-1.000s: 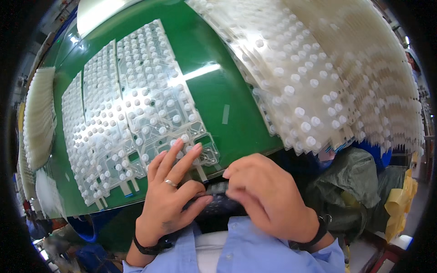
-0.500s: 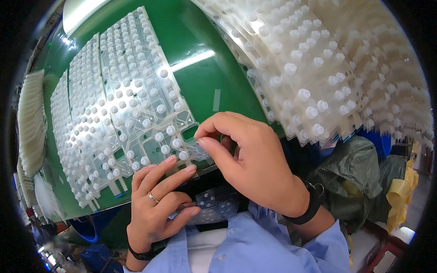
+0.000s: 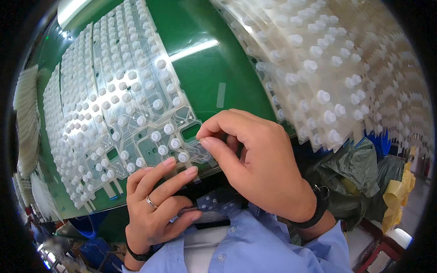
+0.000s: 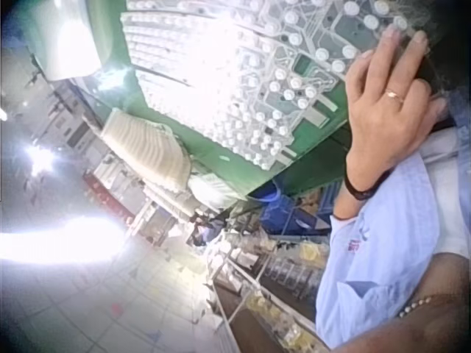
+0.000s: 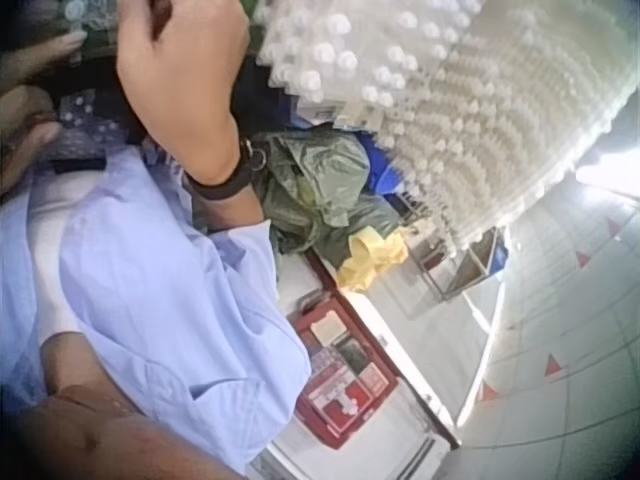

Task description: Assembling plastic keypad components onto flexible electronic sheets.

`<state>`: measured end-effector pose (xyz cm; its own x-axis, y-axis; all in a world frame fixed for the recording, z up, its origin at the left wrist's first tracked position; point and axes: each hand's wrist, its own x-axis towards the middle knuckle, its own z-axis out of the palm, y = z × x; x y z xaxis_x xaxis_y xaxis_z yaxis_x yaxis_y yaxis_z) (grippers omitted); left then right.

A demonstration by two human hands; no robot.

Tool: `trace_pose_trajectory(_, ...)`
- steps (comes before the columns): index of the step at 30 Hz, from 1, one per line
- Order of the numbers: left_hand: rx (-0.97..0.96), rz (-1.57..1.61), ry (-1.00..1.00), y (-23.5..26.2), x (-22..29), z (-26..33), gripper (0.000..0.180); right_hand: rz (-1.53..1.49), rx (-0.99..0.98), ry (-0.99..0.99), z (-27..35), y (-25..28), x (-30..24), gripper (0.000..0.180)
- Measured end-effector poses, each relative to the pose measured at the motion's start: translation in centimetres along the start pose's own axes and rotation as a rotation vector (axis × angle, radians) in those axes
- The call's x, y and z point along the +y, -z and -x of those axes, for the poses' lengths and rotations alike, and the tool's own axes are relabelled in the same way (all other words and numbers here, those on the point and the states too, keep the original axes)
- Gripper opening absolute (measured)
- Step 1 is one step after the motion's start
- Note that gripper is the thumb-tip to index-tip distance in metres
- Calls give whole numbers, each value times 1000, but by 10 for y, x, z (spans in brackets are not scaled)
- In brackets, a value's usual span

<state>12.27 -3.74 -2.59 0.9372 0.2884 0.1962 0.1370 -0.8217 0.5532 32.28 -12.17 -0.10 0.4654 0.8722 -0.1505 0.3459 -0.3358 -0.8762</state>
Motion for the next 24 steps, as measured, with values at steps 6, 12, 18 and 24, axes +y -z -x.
trace_pose_trajectory(6, -3, -2, 4, 0, 1, 0, 25, 11, 16, 48, 0, -1, 5, 6)
trace_pose_trajectory(12, -14, -30, 10, 0, 2, -1, 25, 10, 24, 62, 1, -3, 6, 8)
trace_pose_trajectory(18, -64, -115, 24, 0, 6, -4, 25, 29, -3, 121, 3, -1, 10, 15)
trace_pose_trajectory(24, -47, -96, 34, -2, 6, -3, 25, 66, -42, 214, 6, 3, 16, 23)
